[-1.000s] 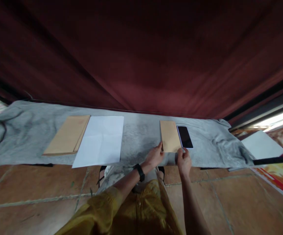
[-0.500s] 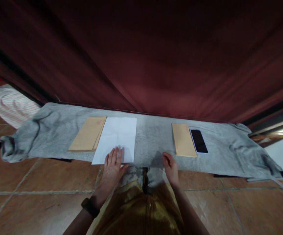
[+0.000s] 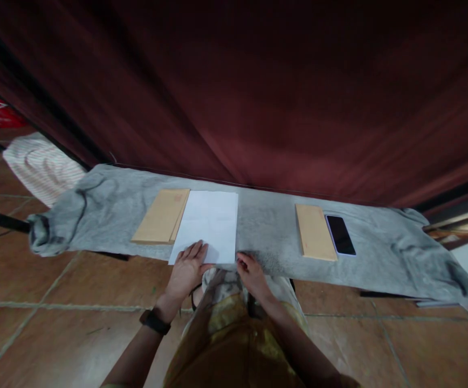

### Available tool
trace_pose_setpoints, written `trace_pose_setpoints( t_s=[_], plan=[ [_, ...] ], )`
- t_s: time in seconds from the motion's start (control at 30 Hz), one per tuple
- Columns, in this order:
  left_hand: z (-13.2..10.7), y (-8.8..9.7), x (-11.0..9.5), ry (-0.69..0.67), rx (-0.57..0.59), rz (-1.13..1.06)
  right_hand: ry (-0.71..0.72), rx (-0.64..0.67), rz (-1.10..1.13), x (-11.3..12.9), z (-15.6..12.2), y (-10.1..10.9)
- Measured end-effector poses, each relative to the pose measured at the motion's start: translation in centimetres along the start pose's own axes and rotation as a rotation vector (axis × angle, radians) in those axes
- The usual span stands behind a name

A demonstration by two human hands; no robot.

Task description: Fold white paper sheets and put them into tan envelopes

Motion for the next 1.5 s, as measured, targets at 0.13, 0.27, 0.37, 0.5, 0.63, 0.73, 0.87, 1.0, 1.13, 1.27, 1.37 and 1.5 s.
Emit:
trace_pose_setpoints(
  t_s=[0.13, 0.27, 0.37, 0.5, 0.63, 0.73, 0.87, 1.0, 1.13, 1.27, 1.37, 1.5],
  plan=[
    [0.0, 0.4, 0.5, 0.012, 0.035, -0.006, 0.032, 0.007, 0.004, 0.6, -0.5, -0.1],
    [0.1, 0.5, 0.5, 0.005, 0.048, 0.007, 0.053, -0.003, 0.008, 1.1, -0.9, -0.1],
    [0.0, 0.6, 0.3, -0.030, 0.010, 0.009, 0.073, -0.010, -0.009, 1.5, -1.0, 0.0],
    [0.0, 0.4, 0.1, -0.087, -0.057, 0.013, 0.113, -0.006, -0.121, 2.2, -1.1, 0.4],
    [0.0, 0.2, 0.1, -0.110, -0.101, 0.023, 0.145, 0.003, -0.214, 2.8, -1.5, 0.8],
    [0.0, 0.0, 0.2, -0.118, -0.108, 0.031, 0.141, 0.006, -0.206, 2.9, -1.4, 0.9],
    [-0.1, 0.0, 0.4, -0.131, -0.107, 0.029, 0.008, 0.064, -0.092, 2.2, -0.3, 0.4],
    [-0.3, -0.1, 0.7, -0.144, -0.130, 0.010, -0.151, 0.169, 0.085, 1.9, 1.1, -0.4],
    [-0.5, -0.5, 1.1, -0.164, -0.141, -0.026, -0.261, 0.212, 0.166, 2.4, 2.5, -1.2],
    [-0.8, -0.6, 1.1, -0.200, -0.176, -0.074, -0.304, 0.206, 0.193, 2.6, 3.2, -1.8],
    [-1.3, 0.0, 0.8, -0.205, -0.265, -0.097, -0.293, 0.152, 0.294, 2.2, 3.1, -1.3],
    [-1.7, 1.5, 0.4, -0.177, -0.373, -0.147, -0.324, 0.031, 0.504, 0.4, 2.2, 1.2]
  ],
)
Point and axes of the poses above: each hand's wrist, its own z-axis towards the middle knuckle, its own y-axis out of the back of the hand, x = y × z, the point moved 5 cm from there along z, towards the middle knuckle, and after that the axes turned 12 degrees about -z, right-handed, at the moved point
